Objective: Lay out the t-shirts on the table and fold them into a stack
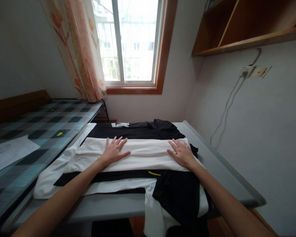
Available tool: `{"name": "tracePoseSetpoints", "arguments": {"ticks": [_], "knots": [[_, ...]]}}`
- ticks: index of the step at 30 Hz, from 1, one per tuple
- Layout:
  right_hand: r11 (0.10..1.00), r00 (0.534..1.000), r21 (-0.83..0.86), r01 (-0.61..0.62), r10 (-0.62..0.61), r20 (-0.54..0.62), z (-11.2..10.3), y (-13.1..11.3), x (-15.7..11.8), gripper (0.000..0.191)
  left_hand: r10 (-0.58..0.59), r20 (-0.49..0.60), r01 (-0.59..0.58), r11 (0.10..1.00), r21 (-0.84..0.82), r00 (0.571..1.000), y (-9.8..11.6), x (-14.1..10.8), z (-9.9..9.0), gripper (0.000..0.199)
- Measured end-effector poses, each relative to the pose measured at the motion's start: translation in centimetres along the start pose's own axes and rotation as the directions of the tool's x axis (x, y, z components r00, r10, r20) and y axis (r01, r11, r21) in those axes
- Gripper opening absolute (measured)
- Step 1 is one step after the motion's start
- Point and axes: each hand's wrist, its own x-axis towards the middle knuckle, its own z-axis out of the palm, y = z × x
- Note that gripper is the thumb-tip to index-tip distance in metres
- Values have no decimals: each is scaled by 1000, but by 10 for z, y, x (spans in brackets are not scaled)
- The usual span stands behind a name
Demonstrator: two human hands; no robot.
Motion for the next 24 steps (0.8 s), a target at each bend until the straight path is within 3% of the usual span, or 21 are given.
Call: {"name": "tracePoseSetpoints", "arguments": {"ticks": [5,14,24], "knots": [[999,1000,37,16,-16,-1,2,1,3,84,-4,50,4,1000,-8,999,3,-12,-2,95],[997,999,79,-3,7,-43,5,3,8,79,-40,67,42,999,-22,997,5,-10,-1,92],[993,1000,117,1,0,-13,0,5,17,77,-48,73,50,999,-21,996,2,1,0,94]]}}
